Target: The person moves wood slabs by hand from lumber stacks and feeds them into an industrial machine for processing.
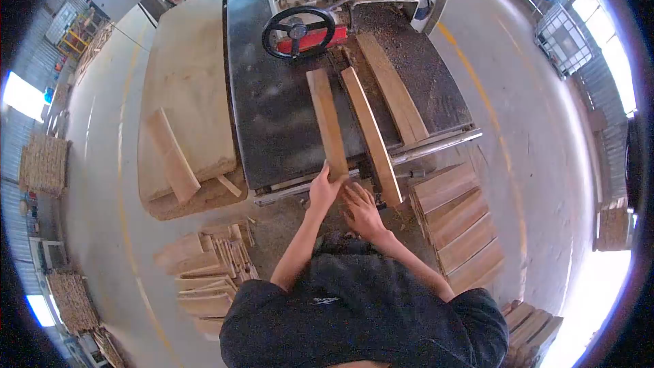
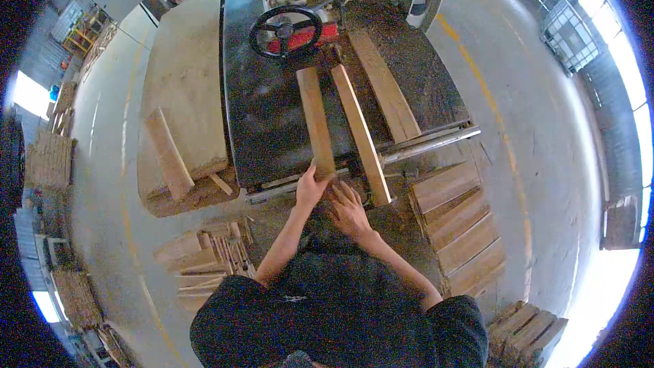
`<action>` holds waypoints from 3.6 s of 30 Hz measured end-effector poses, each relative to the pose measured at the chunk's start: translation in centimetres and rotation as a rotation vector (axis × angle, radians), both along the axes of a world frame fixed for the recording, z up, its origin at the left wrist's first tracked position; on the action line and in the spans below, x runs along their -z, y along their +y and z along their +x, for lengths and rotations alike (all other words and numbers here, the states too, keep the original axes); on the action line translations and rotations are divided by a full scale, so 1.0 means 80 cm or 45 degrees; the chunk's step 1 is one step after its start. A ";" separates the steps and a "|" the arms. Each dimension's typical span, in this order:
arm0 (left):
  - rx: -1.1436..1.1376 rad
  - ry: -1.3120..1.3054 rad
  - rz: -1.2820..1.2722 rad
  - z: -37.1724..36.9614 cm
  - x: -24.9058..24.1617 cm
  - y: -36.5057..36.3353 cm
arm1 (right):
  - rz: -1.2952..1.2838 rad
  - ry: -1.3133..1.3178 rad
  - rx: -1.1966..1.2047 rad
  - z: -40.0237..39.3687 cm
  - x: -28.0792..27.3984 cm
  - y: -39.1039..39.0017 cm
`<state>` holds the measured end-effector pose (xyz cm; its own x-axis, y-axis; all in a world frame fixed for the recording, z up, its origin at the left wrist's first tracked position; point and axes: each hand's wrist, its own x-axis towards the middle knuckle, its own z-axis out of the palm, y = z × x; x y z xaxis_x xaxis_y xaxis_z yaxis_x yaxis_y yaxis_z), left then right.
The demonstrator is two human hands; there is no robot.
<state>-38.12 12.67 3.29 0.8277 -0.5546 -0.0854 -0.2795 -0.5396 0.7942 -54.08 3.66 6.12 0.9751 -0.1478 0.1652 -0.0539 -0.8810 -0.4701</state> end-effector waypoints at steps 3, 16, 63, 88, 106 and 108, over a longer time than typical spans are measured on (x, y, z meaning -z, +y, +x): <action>0.050 0.036 -0.010 0.011 0.013 -0.031 | 0.062 0.131 0.193 -0.010 0.000 0.009; 0.076 0.184 0.074 0.069 -0.004 -0.112 | -0.413 0.268 0.376 0.058 0.008 -0.017; 0.306 0.404 -0.090 0.275 -0.032 -0.164 | -0.161 0.357 0.229 0.229 0.019 -0.105; 0.264 0.637 -0.140 0.282 -0.007 -0.176 | 0.245 0.586 0.193 0.217 0.006 -0.112; 0.115 0.257 -0.079 0.256 -0.013 -0.168 | 0.236 0.325 0.307 0.219 0.004 -0.099; 0.097 0.493 -0.097 0.270 -0.005 -0.172 | 0.194 0.221 0.228 0.222 0.006 -0.106</action>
